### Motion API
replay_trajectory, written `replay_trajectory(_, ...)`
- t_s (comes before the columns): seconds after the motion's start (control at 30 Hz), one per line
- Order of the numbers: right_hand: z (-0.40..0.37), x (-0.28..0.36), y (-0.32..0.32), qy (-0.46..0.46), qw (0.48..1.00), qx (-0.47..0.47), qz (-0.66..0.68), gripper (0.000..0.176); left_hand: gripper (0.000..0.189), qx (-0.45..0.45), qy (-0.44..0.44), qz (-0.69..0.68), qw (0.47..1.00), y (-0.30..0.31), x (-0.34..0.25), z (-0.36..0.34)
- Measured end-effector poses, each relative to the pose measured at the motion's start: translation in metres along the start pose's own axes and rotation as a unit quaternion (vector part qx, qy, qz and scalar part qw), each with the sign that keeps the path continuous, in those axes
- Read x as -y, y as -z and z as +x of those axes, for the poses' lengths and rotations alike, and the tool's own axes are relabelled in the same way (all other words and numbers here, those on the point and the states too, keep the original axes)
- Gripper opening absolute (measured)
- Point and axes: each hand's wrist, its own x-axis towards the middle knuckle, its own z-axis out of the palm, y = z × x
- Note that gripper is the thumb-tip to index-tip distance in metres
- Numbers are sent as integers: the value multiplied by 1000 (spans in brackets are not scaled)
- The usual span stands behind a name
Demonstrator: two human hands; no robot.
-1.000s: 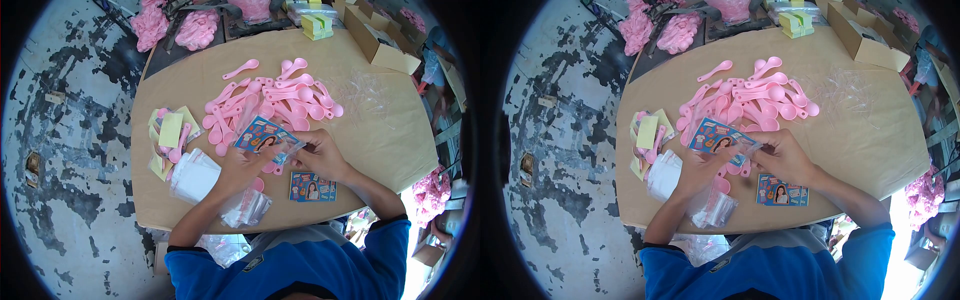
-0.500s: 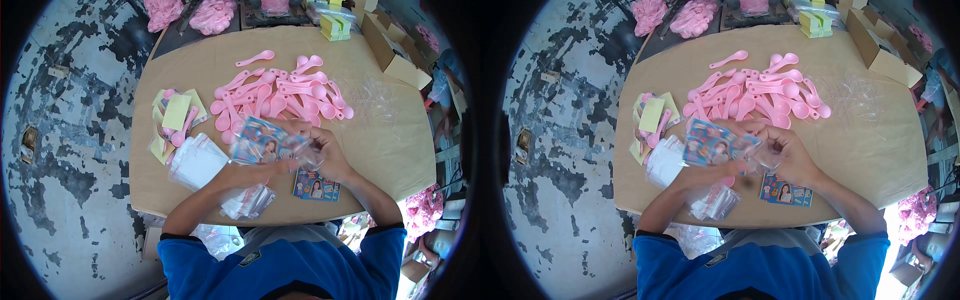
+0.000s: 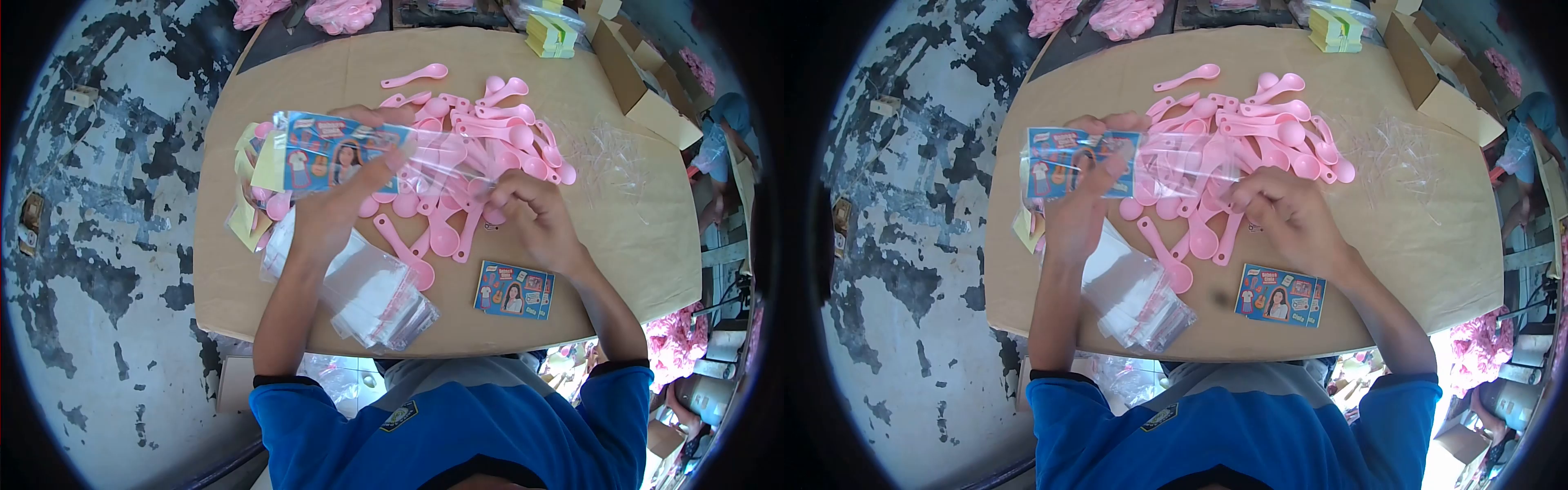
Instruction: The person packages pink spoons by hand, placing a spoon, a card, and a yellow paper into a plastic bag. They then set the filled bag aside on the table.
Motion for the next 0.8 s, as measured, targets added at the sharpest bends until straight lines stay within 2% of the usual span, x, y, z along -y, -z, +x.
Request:
replay_trajectory(0.03, 5, 4, -4, 69, 989, 28, -129, 11, 31, -20, -22, -35, 999, 1, 0, 2)
replay_trajectory(0.07, 9, 8, -7, 137, 955, 55, -255, 12, 30, -31, -22, -78, 996, -1, -3, 2)
replay_trajectory(0.17, 4, 4, -25, 146, 893, 119, -409, 24, 30, -34, -8, -86, 996, 2, -6, 3)
replay_trajectory(0.27, 5, 9, -20, 124, 899, 163, -387, 29, 31, -26, 0, -50, 998, 1, -6, 2)
replay_trajectory(0.37, 4, 12, -16, 130, 926, 150, -322, 30, 33, -20, 3, -71, 997, 0, -4, 3)
replay_trajectory(0.47, 3, 11, -23, 148, 901, 146, -381, 27, 35, -17, 20, -103, 994, 1, -3, 2)
replay_trajectory(0.67, -2, 12, -25, 156, 882, 178, -408, 26, 38, -2, 57, -111, 992, 1, 5, -1)
replay_trajectory(0.77, -7, -1, -19, 207, 901, 125, -361, 28, 39, 16, 53, -107, 993, 3, 10, 0)
replay_trajectory(0.8, -6, 1, -14, 199, 916, 106, -331, 28, 39, 11, 57, -116, 992, 2, 9, 1)
